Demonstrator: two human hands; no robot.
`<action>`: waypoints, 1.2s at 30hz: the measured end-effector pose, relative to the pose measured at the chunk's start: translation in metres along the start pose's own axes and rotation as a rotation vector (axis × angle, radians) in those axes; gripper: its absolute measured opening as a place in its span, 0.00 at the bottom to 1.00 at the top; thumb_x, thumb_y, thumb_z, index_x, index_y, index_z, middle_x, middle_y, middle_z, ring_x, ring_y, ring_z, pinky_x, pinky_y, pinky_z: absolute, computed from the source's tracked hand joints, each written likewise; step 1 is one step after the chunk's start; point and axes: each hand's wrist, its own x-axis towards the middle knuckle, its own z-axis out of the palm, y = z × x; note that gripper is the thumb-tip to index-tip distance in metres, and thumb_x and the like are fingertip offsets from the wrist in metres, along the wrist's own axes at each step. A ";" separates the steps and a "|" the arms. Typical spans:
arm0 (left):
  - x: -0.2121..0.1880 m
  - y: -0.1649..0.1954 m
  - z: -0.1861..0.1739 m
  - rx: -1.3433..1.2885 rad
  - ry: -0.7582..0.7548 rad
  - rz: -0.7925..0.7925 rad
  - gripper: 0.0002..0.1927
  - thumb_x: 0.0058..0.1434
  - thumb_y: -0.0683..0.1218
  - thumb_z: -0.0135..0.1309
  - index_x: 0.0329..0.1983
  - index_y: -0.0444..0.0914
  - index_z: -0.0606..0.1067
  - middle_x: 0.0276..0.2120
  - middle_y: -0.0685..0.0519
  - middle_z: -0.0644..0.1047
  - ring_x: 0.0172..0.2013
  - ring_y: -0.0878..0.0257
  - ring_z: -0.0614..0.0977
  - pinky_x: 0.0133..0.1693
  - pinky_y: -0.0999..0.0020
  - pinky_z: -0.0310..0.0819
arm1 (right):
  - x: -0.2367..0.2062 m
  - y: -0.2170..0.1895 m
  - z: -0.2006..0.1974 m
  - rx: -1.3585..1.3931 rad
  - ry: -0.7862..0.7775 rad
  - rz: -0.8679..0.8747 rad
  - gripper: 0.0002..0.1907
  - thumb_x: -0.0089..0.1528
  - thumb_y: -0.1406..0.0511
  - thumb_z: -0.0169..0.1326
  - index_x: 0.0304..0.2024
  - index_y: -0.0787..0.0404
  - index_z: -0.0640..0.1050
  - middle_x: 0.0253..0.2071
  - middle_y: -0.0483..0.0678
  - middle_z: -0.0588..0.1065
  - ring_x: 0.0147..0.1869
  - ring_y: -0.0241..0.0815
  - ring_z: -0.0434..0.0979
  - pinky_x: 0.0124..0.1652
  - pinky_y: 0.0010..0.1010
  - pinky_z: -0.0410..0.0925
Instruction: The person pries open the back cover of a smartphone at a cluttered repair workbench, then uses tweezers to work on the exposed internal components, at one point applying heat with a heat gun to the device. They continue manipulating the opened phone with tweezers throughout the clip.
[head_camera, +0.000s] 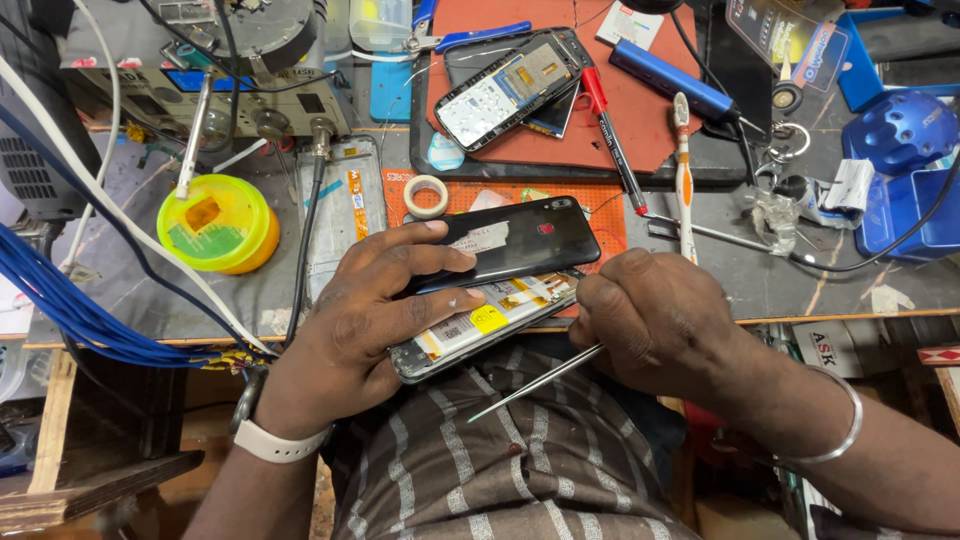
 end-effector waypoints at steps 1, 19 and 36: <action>0.000 0.000 0.000 -0.004 0.002 0.004 0.32 0.45 0.33 0.58 0.56 0.46 0.77 0.59 0.52 0.76 0.67 0.44 0.72 0.67 0.48 0.64 | -0.002 0.001 0.001 -0.004 -0.002 0.003 0.15 0.57 0.63 0.64 0.37 0.63 0.72 0.31 0.50 0.70 0.30 0.48 0.73 0.27 0.39 0.69; 0.001 -0.002 0.002 -0.027 -0.002 -0.003 0.24 0.55 0.39 0.63 0.56 0.45 0.76 0.59 0.50 0.76 0.66 0.43 0.73 0.66 0.48 0.66 | -0.001 0.001 -0.019 0.140 0.047 0.073 0.14 0.58 0.72 0.63 0.46 0.64 0.77 0.40 0.52 0.76 0.37 0.48 0.80 0.33 0.37 0.73; 0.000 -0.003 -0.001 -0.007 0.007 0.032 0.32 0.49 0.33 0.59 0.59 0.46 0.75 0.60 0.50 0.76 0.68 0.44 0.72 0.67 0.48 0.64 | 0.012 -0.005 -0.014 0.105 -0.378 0.411 0.06 0.66 0.65 0.59 0.38 0.61 0.76 0.27 0.49 0.74 0.28 0.52 0.77 0.28 0.43 0.69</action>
